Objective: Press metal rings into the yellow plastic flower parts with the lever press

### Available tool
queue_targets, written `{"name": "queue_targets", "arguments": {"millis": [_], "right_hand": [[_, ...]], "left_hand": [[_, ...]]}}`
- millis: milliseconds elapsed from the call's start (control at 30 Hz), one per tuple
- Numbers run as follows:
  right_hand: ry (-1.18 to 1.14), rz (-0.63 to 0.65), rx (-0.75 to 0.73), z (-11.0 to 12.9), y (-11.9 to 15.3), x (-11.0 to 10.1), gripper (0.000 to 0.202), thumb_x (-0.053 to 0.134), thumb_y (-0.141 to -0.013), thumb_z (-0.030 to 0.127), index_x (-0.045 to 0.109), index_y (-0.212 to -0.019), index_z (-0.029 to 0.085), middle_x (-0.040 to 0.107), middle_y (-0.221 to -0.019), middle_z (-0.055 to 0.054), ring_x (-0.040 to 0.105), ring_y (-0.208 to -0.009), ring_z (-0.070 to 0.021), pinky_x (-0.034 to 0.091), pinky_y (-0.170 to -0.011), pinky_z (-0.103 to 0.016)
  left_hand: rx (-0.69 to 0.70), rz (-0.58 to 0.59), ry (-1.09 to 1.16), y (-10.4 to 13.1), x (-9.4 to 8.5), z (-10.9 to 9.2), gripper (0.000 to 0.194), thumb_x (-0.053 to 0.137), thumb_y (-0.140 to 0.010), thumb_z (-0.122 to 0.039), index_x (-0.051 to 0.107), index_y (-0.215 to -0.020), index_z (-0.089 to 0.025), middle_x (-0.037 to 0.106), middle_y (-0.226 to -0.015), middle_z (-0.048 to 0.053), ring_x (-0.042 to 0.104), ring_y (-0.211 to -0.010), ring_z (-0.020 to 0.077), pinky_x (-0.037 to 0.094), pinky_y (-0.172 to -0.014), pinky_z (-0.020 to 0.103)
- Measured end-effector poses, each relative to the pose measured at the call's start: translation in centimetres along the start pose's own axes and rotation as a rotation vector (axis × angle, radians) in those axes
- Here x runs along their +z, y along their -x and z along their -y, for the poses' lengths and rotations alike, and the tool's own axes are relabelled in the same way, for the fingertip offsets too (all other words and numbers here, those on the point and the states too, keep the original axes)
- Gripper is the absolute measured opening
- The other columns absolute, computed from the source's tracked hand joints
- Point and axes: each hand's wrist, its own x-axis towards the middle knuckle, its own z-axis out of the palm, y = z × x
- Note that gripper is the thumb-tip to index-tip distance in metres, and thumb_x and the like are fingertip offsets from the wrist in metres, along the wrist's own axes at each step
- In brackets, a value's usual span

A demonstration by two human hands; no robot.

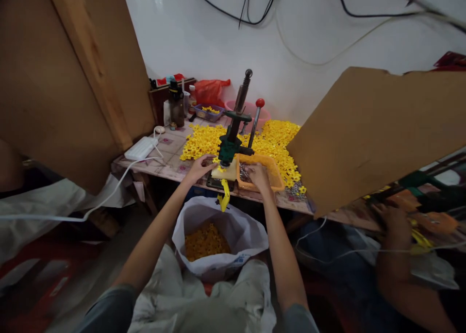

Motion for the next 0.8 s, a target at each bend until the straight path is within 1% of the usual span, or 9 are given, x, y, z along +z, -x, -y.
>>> {"name": "queue_targets", "arguments": {"millis": [67, 100, 167, 267, 367, 467, 533, 667, 800], "right_hand": [[0.045, -0.087, -0.002, 1.3, 0.2, 0.3, 0.027, 0.066, -0.102, 0.032, 0.088, -0.103, 0.017, 0.078, -0.107, -0.013, 0.068, -0.101, -0.0286, 0.051, -0.096, -0.041], [0.068, -0.108, -0.02, 2.2, 0.4, 0.6, 0.027, 0.066, -0.103, 0.033, 0.089, -0.105, 0.018, 0.078, -0.108, -0.014, 0.067, -0.102, -0.0292, 0.05, -0.097, -0.042], [0.106, -0.097, -0.083, 4.1, 0.8, 1.3, 0.027, 0.065, -0.105, 0.033, 0.089, -0.106, 0.02, 0.079, -0.105, -0.013, 0.064, -0.101, -0.0297, 0.048, -0.097, -0.043], [0.128, -0.024, -0.21, 6.2, 1.9, 2.2, 0.027, 0.063, -0.107, 0.031, 0.089, -0.109, 0.025, 0.08, -0.104, -0.011, 0.063, -0.105, -0.0307, 0.047, -0.097, -0.045], [0.055, 0.041, -0.32, 6.7, 3.4, 2.4, 0.029, 0.059, -0.109, 0.03, 0.088, -0.11, 0.027, 0.083, -0.106, -0.009, 0.066, -0.107, -0.0295, 0.048, -0.1, -0.046], [-0.032, -0.044, -0.299, 6.6, 4.0, 2.4, 0.031, 0.057, -0.111, 0.035, 0.086, -0.11, 0.025, 0.083, -0.112, -0.009, 0.072, -0.106, -0.0276, 0.052, -0.101, -0.043], [-0.045, -0.094, -0.278, 6.8, 3.7, 2.5, 0.032, 0.057, -0.111, 0.037, 0.086, -0.111, 0.024, 0.083, -0.113, -0.01, 0.074, -0.106, -0.0278, 0.054, -0.1, -0.042], [0.072, -0.029, -0.358, 8.0, 2.7, 2.9, 0.032, 0.055, -0.111, 0.034, 0.087, -0.113, 0.026, 0.083, -0.11, -0.01, 0.073, -0.105, -0.0285, 0.053, -0.1, -0.043], [0.19, 0.041, -0.417, 8.8, 2.8, 2.3, 0.037, 0.053, -0.108, 0.025, 0.083, -0.131, 0.027, 0.083, -0.117, -0.009, 0.069, -0.109, -0.0292, 0.05, -0.102, -0.045]], "left_hand": [[-0.001, 0.012, -0.005, 0.0, 0.0, -0.1, 0.048, 0.086, -0.084, -0.048, 0.077, -0.122, -0.019, 0.077, -0.13, 0.014, 0.071, -0.118, 0.0269, 0.055, -0.102, 0.037], [-0.004, 0.019, -0.011, 0.0, 0.0, -0.2, 0.048, 0.085, -0.084, -0.048, 0.078, -0.122, -0.019, 0.077, -0.129, 0.013, 0.071, -0.115, 0.0263, 0.055, -0.099, 0.036], [-0.006, 0.042, -0.035, 0.1, 0.0, -0.5, 0.05, 0.085, -0.084, -0.049, 0.078, -0.123, -0.018, 0.077, -0.126, 0.013, 0.071, -0.106, 0.0244, 0.055, -0.091, 0.034], [0.01, 0.084, -0.066, 0.3, -0.1, -0.9, 0.048, 0.083, -0.084, -0.047, 0.078, -0.121, -0.017, 0.078, -0.118, 0.01, 0.069, -0.097, 0.0222, 0.053, -0.083, 0.031], [0.017, 0.142, -0.062, 0.6, -0.4, -1.3, 0.044, 0.085, -0.082, -0.044, 0.078, -0.116, -0.018, 0.076, -0.102, 0.006, 0.066, -0.087, 0.0199, 0.051, -0.075, 0.029], [0.018, 0.222, -0.017, 0.8, -0.6, -1.6, 0.043, 0.089, -0.078, -0.045, 0.077, -0.109, -0.018, 0.07, -0.09, 0.002, 0.058, -0.074, 0.016, 0.046, -0.067, 0.027], [0.031, 0.277, 0.012, 0.9, -0.7, -1.8, 0.042, 0.09, -0.077, -0.047, 0.076, -0.104, -0.018, 0.067, -0.087, 0.001, 0.056, -0.072, 0.0146, 0.045, -0.066, 0.026], [0.016, 0.331, 0.029, 0.9, -0.8, -2.2, 0.046, 0.093, -0.074, -0.053, 0.073, -0.097, -0.018, 0.06, -0.077, -0.002, 0.052, -0.068, 0.0136, 0.042, -0.063, 0.026], [0.028, 0.357, 0.048, 0.9, -0.8, -2.7, 0.046, 0.091, -0.076, -0.055, 0.072, -0.095, -0.018, 0.061, -0.079, -0.001, 0.05, -0.069, 0.0135, 0.04, -0.064, 0.026]]}}
